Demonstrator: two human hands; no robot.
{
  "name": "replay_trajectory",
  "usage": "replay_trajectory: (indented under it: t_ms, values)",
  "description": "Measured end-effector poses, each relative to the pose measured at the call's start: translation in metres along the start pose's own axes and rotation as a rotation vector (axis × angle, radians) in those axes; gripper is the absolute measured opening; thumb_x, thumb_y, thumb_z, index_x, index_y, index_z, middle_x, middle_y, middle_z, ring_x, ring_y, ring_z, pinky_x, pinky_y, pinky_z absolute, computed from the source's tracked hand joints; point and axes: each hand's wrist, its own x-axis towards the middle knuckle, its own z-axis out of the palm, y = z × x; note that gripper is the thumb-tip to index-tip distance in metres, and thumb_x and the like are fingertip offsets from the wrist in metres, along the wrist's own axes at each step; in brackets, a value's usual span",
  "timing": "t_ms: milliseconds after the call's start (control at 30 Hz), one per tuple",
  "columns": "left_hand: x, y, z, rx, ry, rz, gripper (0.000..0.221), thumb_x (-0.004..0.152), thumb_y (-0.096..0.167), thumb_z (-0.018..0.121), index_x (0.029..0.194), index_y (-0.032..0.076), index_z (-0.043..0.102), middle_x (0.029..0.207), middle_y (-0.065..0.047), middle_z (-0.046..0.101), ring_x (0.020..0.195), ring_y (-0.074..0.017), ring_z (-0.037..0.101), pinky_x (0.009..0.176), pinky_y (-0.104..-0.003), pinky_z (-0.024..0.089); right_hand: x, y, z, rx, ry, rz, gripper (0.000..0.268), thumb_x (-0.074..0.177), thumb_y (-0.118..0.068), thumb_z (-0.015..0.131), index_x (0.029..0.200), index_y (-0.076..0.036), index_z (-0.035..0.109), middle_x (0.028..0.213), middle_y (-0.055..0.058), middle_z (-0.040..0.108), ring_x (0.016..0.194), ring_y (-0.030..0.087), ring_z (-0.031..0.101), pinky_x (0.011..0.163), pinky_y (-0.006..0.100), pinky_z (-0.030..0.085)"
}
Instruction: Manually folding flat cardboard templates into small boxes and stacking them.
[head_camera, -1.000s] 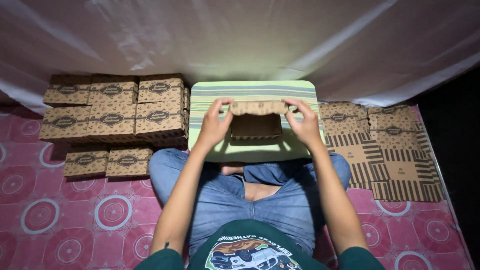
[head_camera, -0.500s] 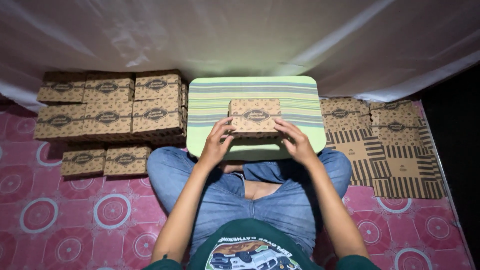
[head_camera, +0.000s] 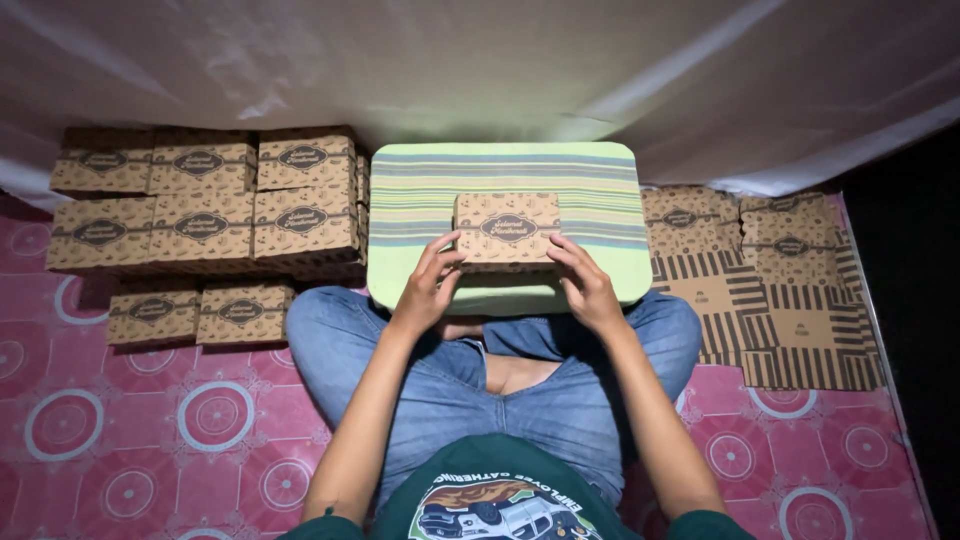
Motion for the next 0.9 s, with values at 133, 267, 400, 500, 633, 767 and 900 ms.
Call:
replay_trajectory:
  t_ms: [133, 267, 400, 500, 633, 767, 900]
  values:
    - [-0.002, 0.004, 0.002, 0.009, 0.017, 0.015, 0.032, 0.089, -0.013, 0.068, 0.115, 0.006, 0.065, 0.143, -0.016, 0.057, 0.12, -0.0389, 0.064, 0.09, -0.043, 0.062, -0.003, -0.004, 0.007, -0.013, 0.027, 0.022, 0.04, 0.092, 0.014, 0.062, 0.125, -0.007, 0.069, 0.139, 0.017, 0.065, 0.127, 0.037, 0.062, 0.105, 0.049, 0.05]
    - [-0.002, 0.006, 0.003, 0.011, 0.022, -0.001, 0.033, 0.085, -0.015, 0.067, 0.112, 0.003, 0.065, 0.143, -0.017, 0.058, 0.122, -0.0397, 0.063, 0.091, -0.04, 0.062, -0.007, -0.007, 0.016, -0.014, 0.089, 0.041, 0.036, 0.094, 0.014, 0.058, 0.123, -0.004, 0.068, 0.14, 0.019, 0.063, 0.129, 0.039, 0.06, 0.106, 0.05, 0.05]
    - [-0.004, 0.005, 0.012, 0.145, 0.061, 0.012, 0.034, 0.077, 0.007, 0.07, 0.111, 0.008, 0.063, 0.142, -0.015, 0.058, 0.126, -0.0412, 0.059, 0.103, -0.051, 0.052, -0.005, -0.02, 0.019, -0.029, 0.114, 0.035, 0.034, 0.091, 0.008, 0.063, 0.124, -0.002, 0.064, 0.143, 0.022, 0.059, 0.131, 0.04, 0.057, 0.108, 0.053, 0.047]
    - [0.002, 0.03, 0.02, 0.471, 0.123, -0.046, 0.038, 0.083, 0.032, 0.073, 0.112, 0.01, 0.064, 0.143, -0.015, 0.056, 0.135, -0.0448, 0.05, 0.107, -0.056, 0.044, -0.003, -0.016, 0.019, -0.272, 0.09, 0.027, 0.033, 0.094, -0.019, 0.071, 0.125, -0.013, 0.067, 0.143, 0.009, 0.06, 0.139, 0.037, 0.049, 0.115, 0.053, 0.038]
    - [0.021, 0.039, 0.034, 0.476, 0.182, -0.121, 0.04, 0.095, 0.035, 0.065, 0.121, 0.004, 0.06, 0.143, -0.02, 0.054, 0.137, -0.0464, 0.047, 0.11, -0.055, 0.043, 0.019, -0.01, 0.02, -0.281, 0.135, 0.038, 0.033, 0.096, -0.022, 0.071, 0.128, -0.012, 0.065, 0.144, 0.013, 0.057, 0.136, 0.038, 0.05, 0.113, 0.053, 0.039]
    - [0.035, 0.032, 0.044, 0.134, 0.1, -0.344, 0.058, 0.106, 0.026, 0.053, 0.154, 0.0, 0.034, 0.162, -0.028, 0.028, 0.15, -0.0475, 0.027, 0.123, -0.057, 0.027, 0.033, 0.013, 0.039, -0.019, 0.156, 0.25, 0.056, 0.103, -0.024, 0.06, 0.151, -0.003, 0.04, 0.156, 0.026, 0.037, 0.144, 0.047, 0.038, 0.12, 0.06, 0.03]
    - [0.034, 0.022, 0.052, -0.018, 0.073, -0.431, 0.055, 0.111, 0.017, 0.04, 0.162, 0.004, 0.024, 0.167, -0.024, 0.022, 0.152, -0.0415, 0.025, 0.125, -0.052, 0.026, 0.031, 0.015, 0.054, 0.037, 0.13, 0.319, 0.053, 0.102, -0.018, 0.06, 0.151, -0.005, 0.048, 0.166, 0.021, 0.024, 0.152, 0.044, 0.026, 0.125, 0.054, 0.025]
